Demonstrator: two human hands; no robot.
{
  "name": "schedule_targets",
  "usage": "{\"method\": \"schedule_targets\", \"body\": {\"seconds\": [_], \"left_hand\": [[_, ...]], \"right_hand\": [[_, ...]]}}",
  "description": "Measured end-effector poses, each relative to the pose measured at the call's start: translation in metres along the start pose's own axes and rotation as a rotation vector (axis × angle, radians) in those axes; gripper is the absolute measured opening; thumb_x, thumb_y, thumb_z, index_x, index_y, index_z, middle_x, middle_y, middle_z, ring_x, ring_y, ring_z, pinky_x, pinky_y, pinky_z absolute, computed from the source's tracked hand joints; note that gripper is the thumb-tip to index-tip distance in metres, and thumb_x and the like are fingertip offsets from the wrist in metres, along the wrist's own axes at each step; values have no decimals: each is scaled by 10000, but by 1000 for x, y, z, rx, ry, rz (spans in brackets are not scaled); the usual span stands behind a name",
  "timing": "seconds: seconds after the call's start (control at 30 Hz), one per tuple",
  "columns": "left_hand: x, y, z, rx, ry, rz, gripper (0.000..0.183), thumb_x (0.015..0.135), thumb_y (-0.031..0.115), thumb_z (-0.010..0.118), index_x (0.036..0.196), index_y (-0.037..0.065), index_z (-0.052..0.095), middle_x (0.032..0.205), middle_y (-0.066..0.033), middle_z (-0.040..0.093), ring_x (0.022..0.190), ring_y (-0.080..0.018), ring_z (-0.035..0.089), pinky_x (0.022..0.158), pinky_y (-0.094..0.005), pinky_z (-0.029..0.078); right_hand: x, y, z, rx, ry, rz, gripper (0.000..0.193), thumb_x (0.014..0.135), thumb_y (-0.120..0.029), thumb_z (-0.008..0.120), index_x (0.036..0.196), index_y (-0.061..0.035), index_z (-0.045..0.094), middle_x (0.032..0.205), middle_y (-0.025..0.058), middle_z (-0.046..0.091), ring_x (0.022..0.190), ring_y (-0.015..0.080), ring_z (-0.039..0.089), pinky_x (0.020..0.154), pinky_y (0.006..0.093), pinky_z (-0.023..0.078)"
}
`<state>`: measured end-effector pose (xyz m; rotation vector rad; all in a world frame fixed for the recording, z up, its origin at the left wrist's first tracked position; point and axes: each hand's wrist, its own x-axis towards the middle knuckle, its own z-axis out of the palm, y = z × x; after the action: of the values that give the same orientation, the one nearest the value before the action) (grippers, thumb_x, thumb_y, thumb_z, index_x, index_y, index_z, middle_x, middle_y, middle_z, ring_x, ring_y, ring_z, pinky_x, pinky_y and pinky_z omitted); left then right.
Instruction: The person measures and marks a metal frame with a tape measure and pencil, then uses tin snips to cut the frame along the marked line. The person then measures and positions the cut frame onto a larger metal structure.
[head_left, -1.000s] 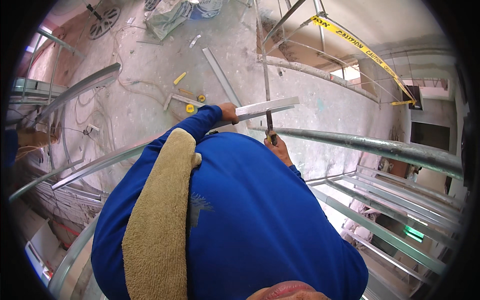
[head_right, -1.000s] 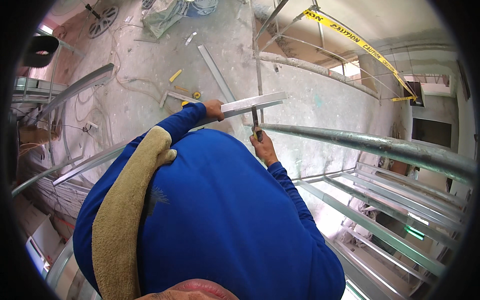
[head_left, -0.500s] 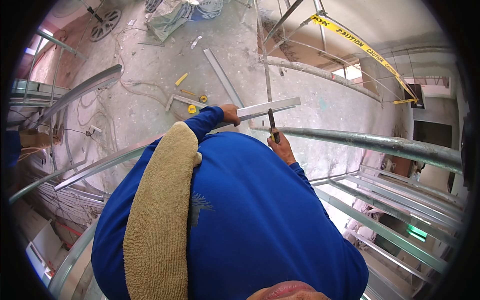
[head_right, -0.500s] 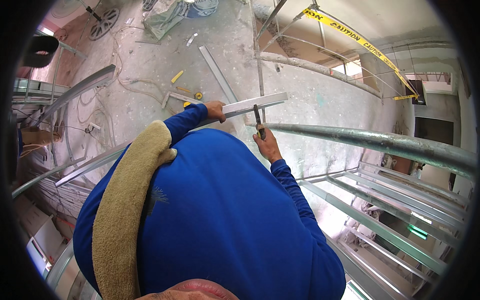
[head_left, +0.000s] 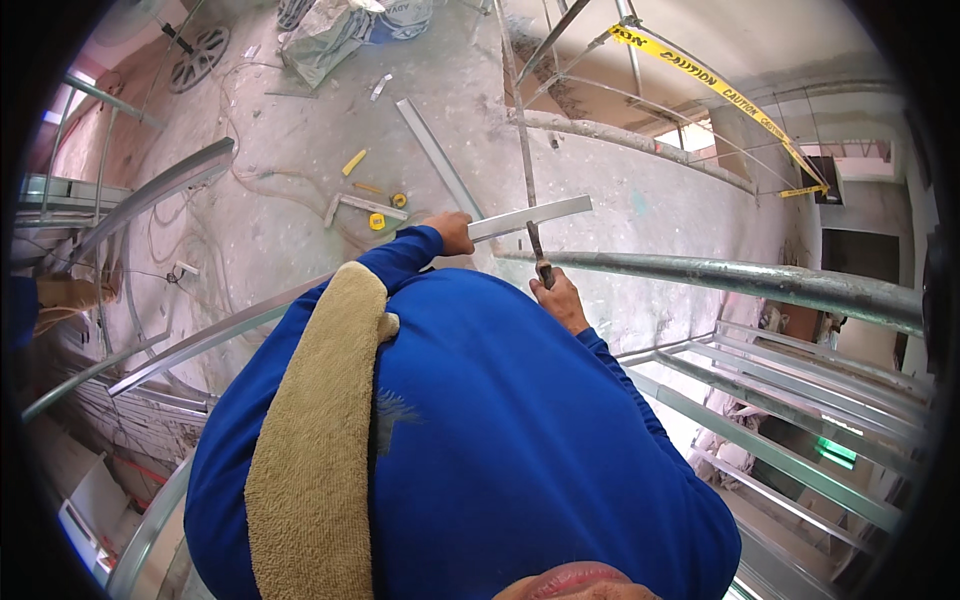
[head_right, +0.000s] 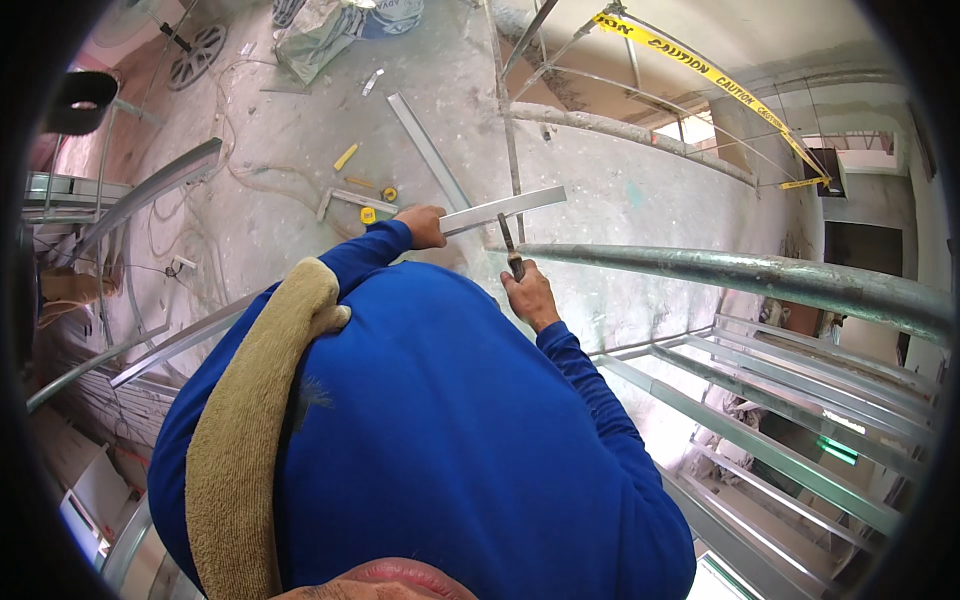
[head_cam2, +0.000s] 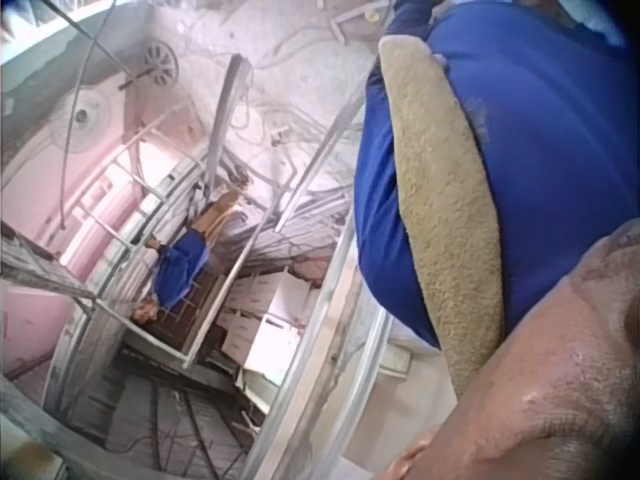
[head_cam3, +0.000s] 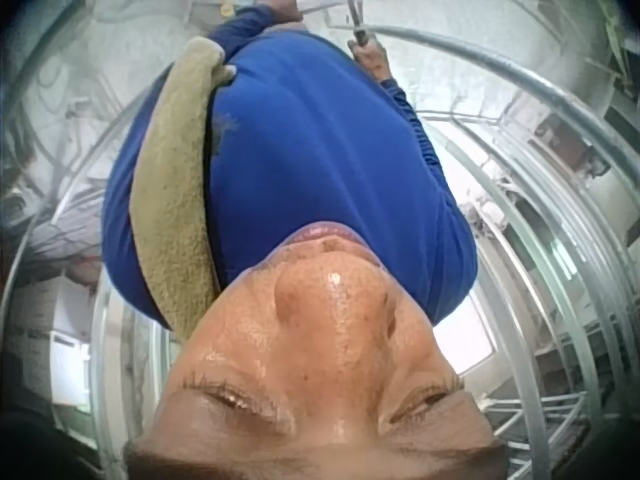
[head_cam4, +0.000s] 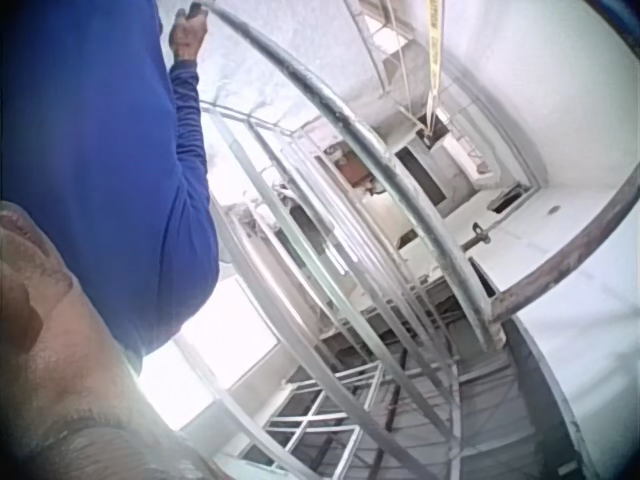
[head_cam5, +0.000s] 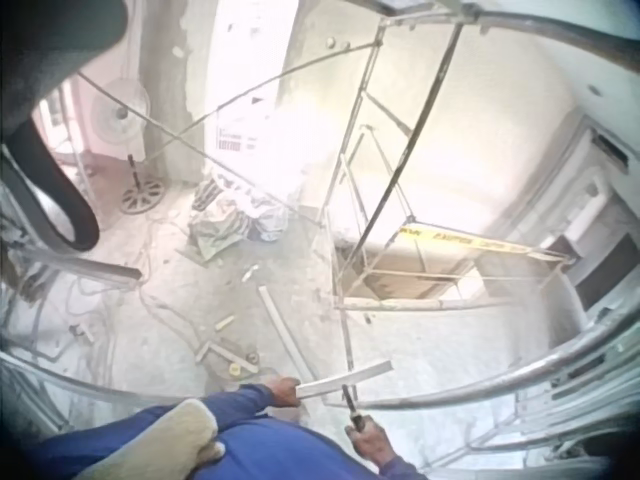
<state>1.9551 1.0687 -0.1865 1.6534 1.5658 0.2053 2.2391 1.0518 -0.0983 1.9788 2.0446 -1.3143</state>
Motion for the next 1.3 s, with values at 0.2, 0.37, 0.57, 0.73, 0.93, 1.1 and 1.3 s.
{"method": "schedule_targets", "body": {"seconds": [0.2, 0.37, 0.57, 0.73, 0.93, 1.1, 1.3], "left_hand": [[15, -19, -7, -171, -179, 8, 512, 583, 275, 718, 1022, 14, 688, 920, -229, 700, 853, -352, 673, 767, -398, 525], [18, -23, -5, -180, -168, 2, 495, 574, 267, 728, 999, 17, 686, 895, -224, 698, 843, -357, 670, 755, -403, 526], [11, -16, 3, -71, -25, -31, 425, 622, 274, 700, 966, 25, 680, 903, -225, 693, 881, -403, 658, 798, -419, 530], [0, -2, 6, 26, 71, -81, 458, 646, 290, 690, 1026, 36, 678, 985, -228, 689, 966, -406, 650, 858, -431, 529], [8, -16, -11, -130, -149, -26, 511, 619, 280, 700, 1063, 28, 683, 964, -241, 692, 923, -386, 663, 828, -422, 529], [10, -21, -4, -124, -124, -19, 484, 591, 258, 703, 1007, 11, 693, 905, -246, 693, 872, -384, 664, 799, -416, 528], [8, -19, 0, -81, -66, -9, 438, 608, 255, 690, 975, 16, 696, 928, -252, 686, 911, -399, 656, 824, -419, 526]], "right_hand": [[13, 19, 12, 346, -15, -115, 415, 900, -296, 642, 1210, -29, 570, 966, 173, 661, 910, 297, 636, 818, 382, 485], [18, 18, 7, 160, 15, -135, 421, 904, -293, 639, 1221, -26, 565, 964, 173, 659, 902, 306, 633, 817, 382, 485], [7, -7, 0, 66, 24, -32, 429, 892, -321, 631, 1173, -2, 576, 983, 241, 666, 958, 396, 637, 842, 443, 485], [2, -13, -11, -72, 2, 28, 439, 884, -353, 621, 1103, 26, 583, 1019, 298, 655, 1019, 448, 615, 871, 487, 475], [14, 11, 8, 280, -34, -56, 433, 904, -317, 636, 1200, -8, 575, 1007, 207, 667, 954, 333, 646, 846, 398, 490], [23, 26, 7, 179, 7, -143, 432, 906, -310, 644, 1224, -28, 570, 1003, 174, 658, 926, 294, 634, 825, 376, 487], [19, 13, 3, 216, -11, -62, 422, 890, -324, 653, 1151, -1, 580, 922, 201, 652, 894, 346, 639, 815, 406, 494]]}}
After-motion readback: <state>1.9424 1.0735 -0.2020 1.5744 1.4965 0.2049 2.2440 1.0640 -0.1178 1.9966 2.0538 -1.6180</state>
